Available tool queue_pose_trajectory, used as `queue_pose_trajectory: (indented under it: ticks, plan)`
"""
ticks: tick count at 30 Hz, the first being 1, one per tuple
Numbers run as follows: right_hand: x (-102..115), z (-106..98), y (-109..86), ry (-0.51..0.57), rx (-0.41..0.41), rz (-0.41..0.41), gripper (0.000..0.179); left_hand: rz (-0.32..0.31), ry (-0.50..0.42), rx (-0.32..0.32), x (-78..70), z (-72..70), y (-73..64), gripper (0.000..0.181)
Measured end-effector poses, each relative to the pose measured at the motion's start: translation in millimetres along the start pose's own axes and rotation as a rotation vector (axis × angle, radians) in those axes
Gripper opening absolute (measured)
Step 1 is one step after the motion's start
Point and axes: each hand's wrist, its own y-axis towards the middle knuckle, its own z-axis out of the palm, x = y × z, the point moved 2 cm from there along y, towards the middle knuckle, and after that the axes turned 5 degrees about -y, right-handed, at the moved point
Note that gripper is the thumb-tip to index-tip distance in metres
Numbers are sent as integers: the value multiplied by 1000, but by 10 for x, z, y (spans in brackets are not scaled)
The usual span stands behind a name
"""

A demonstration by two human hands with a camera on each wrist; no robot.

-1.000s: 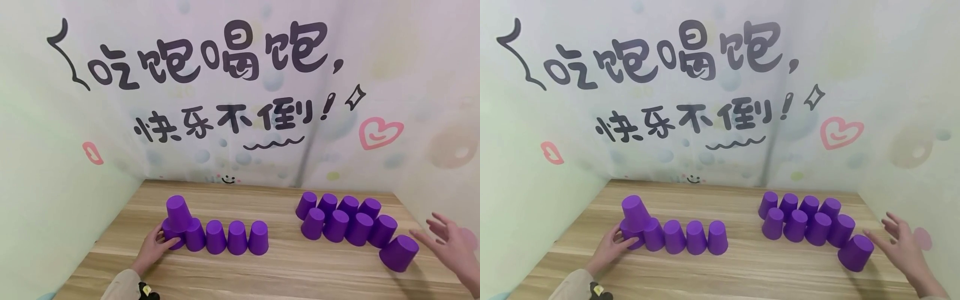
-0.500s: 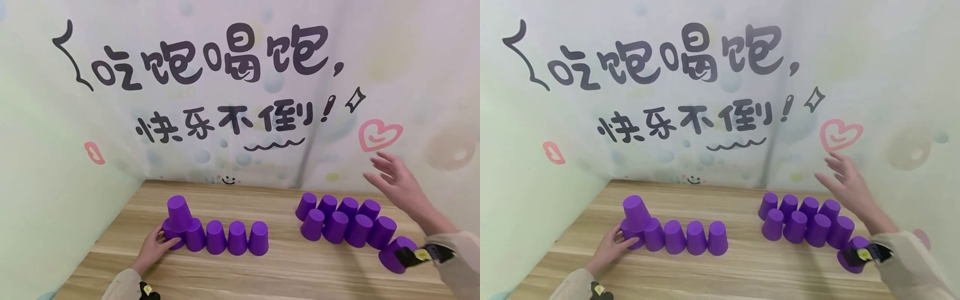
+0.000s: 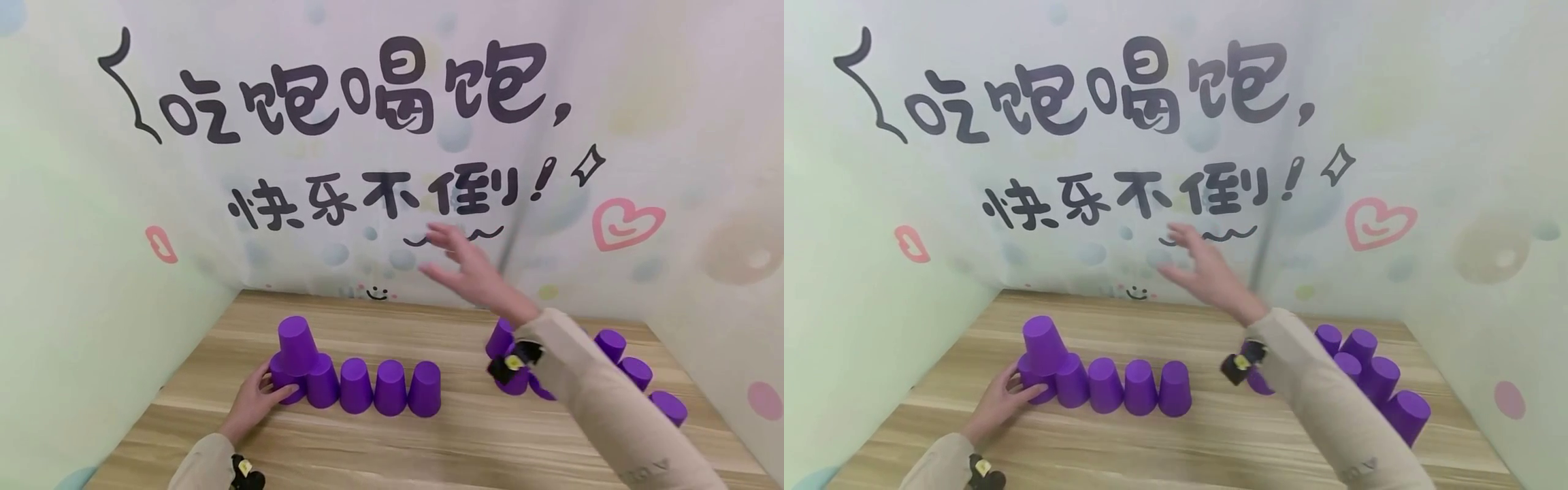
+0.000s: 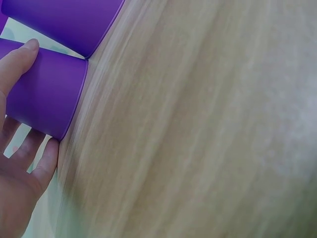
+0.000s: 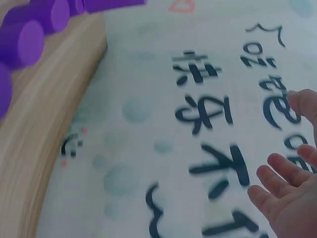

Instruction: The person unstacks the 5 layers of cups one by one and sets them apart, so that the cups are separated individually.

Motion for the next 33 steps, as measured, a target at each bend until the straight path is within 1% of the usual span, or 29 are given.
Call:
queue_pose_trajectory:
  ticks: [4,8,13,17,19,23,27,30,33]
  plan:
    - [125,465,182,75,51,-4,62,1,-6,3,18,1,6,65]
    - [237,942,278,155,115,9,61,10,4,2,25,-11,9,65]
    - [328,1494,281,219,200,33,63,15,9,-13,11,-11,-1,64]
    - [345,1853,213,219,261,64,69,21,4,-10,-10,0,1,63]
    - [349,1980,189,205,269,78,71,23,0,-5,-20,5,7,62]
    - [348,2149,174,201,232,104,71,18,-5,1,-12,10,24,62]
    - [355,2248,160,201,203,137,68,7,-12,2,12,5,30,63]
    - [338,2305,138,187,186,149,63,-1,-20,6,11,6,18,63]
    - [310,2342,115,198,176,154,60,-2,-24,8,3,11,1,62]
